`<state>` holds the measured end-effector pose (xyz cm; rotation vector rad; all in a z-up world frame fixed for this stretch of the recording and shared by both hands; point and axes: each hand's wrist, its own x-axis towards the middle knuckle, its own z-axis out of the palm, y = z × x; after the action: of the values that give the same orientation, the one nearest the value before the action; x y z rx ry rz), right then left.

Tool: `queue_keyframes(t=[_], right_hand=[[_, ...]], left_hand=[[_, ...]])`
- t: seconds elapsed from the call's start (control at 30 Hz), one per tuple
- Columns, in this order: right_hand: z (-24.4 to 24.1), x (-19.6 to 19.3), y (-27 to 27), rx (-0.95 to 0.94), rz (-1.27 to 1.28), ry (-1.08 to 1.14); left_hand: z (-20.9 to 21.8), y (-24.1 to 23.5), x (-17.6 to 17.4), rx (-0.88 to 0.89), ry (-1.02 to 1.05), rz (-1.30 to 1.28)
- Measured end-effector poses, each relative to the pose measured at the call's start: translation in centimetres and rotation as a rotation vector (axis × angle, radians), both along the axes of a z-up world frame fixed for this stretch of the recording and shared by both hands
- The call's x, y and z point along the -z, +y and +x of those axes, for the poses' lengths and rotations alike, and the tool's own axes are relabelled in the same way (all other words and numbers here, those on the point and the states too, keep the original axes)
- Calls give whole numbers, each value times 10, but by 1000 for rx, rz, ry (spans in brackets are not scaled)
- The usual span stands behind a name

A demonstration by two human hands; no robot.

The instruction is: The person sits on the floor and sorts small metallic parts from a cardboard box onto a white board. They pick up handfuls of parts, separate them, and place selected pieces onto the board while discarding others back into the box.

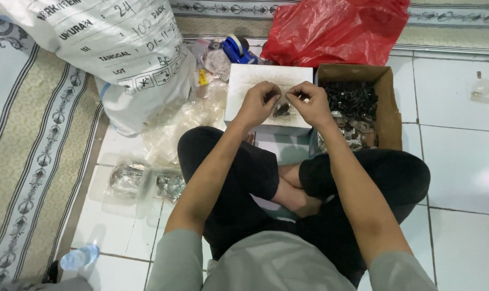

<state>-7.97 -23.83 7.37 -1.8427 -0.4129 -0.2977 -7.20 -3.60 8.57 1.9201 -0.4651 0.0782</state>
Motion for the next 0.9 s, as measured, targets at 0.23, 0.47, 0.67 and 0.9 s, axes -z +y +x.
queue_keyframes(t=[0.23,0.47,0.67,0.9], right_hand=[[-2,-8,-2,-12,6,-33],[-6,-26,-7,-50,-57,-82],[-15,-53,2,-87,-113,-103],[-15,-63,10,-28,-102,-35]], left_hand=[[-5,-7,-17,-41,69,-9],[-19,-10,-52,-31,32,36],[-30,-5,-61,-39,51,12],[-5,-7,-45,21,11,-62]])
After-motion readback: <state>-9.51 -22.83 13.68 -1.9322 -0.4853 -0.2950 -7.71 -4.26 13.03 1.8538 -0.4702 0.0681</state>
